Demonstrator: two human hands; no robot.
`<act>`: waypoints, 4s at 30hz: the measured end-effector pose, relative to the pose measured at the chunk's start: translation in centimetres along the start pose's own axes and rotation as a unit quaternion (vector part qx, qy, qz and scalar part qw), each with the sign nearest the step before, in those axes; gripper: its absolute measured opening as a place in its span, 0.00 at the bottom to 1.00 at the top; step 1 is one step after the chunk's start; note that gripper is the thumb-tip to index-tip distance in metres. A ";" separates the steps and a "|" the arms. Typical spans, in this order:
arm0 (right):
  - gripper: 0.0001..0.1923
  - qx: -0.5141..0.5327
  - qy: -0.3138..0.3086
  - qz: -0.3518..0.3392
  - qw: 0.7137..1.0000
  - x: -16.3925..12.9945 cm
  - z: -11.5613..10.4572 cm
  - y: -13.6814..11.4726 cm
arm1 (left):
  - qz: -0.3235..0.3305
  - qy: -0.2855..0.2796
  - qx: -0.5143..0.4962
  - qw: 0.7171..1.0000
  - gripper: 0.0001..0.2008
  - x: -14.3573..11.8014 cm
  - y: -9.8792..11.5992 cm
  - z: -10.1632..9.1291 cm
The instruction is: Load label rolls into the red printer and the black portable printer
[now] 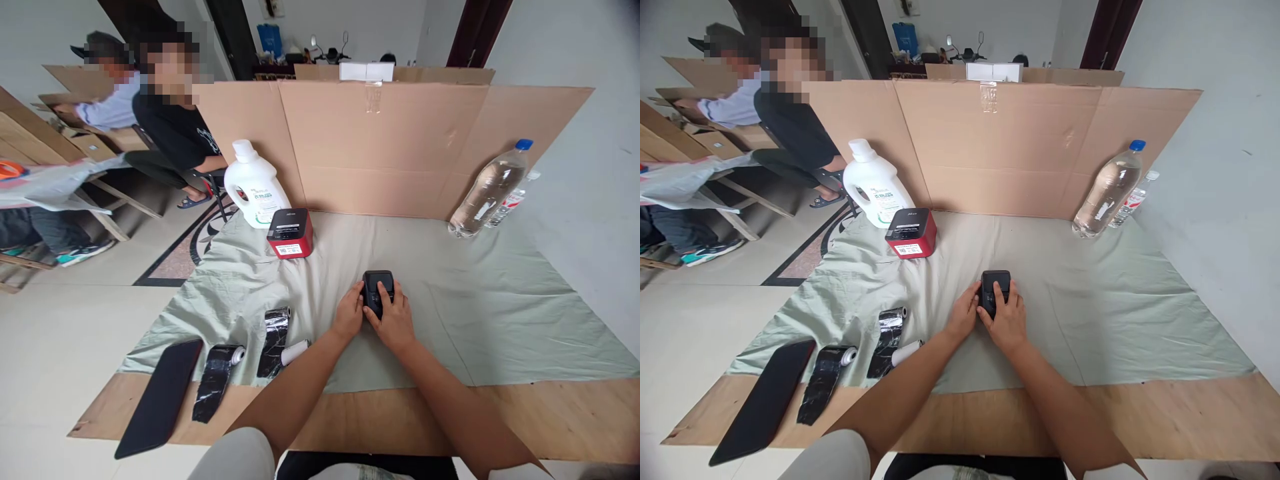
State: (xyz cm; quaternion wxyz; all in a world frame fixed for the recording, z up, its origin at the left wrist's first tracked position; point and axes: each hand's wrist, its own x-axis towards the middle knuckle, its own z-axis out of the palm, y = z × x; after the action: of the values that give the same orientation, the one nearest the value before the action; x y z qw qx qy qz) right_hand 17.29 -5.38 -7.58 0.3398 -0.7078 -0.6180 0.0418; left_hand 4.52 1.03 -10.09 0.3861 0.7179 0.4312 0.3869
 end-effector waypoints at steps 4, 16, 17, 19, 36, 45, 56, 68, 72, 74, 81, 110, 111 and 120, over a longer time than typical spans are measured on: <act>0.22 0.044 0.008 -0.018 0.999 -0.1 -0.9 1.0 | -0.004 -0.001 0.003 1.000 0.23 0.0 0.1 0.0; 0.17 0.261 0.027 0.115 0.958 1.6 -0.2 4.8 | -0.030 -0.016 -0.009 0.999 0.27 0.5 0.3 0.3; 0.19 0.266 0.022 0.114 0.957 1.6 -0.1 4.9 | -0.053 -0.011 -0.022 0.998 0.26 0.8 0.4 0.3; 0.20 0.265 0.014 0.107 0.958 1.7 0.0 4.9 | -0.118 -0.003 -0.050 0.992 0.23 1.6 0.6 0.1; 0.25 0.167 -0.025 0.006 0.986 1.6 0.8 4.8 | -0.300 -0.102 -0.267 0.910 0.31 6.3 -0.4 -1.6; 0.13 0.110 0.024 -0.016 0.993 1.2 0.0 3.0 | -0.296 -0.078 -0.246 0.920 0.31 6.6 0.5 -1.2; 0.26 0.000 0.088 -0.015 0.996 0.9 -0.1 2.9 | -0.334 -0.093 -0.210 0.914 0.31 6.4 2.9 -2.0; 0.27 -0.226 -0.259 -0.123 0.931 8.9 -6.2 1.5 | -0.341 -0.119 -0.191 0.913 0.31 6.5 3.3 -2.4; 0.26 -0.278 -0.315 -0.170 0.891 10.7 -6.6 -0.6 | -0.330 -0.116 -0.181 0.919 0.30 6.5 3.3 -2.4; 0.27 -0.287 -0.307 -0.188 0.888 11.0 -6.7 -0.9 | -0.328 -0.117 -0.181 0.920 0.30 6.5 3.2 -2.3; 0.16 -0.183 -0.106 -0.116 0.970 11.1 -6.8 1.8 | -0.334 -0.118 -0.208 0.912 0.28 6.5 2.7 -2.4; 0.24 0.297 0.048 0.053 0.952 2.5 1.0 6.0 | -0.025 -0.265 0.446 0.855 0.13 8.5 9.7 0.9; 0.24 0.299 0.049 0.055 0.951 2.5 1.0 6.0 | -0.026 -0.282 0.463 0.840 0.12 8.8 9.9 1.1; 0.26 0.315 0.041 0.072 0.945 2.7 1.2 6.2 | -0.038 -0.263 0.448 0.854 0.09 10.5 9.6 1.8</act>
State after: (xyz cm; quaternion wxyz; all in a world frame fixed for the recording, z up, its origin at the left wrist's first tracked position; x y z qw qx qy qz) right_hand 22.62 -2.47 -10.81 0.5669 -0.6081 -0.5060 0.2297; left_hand 12.61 7.06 0.04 0.1361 0.8712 0.4670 -0.0664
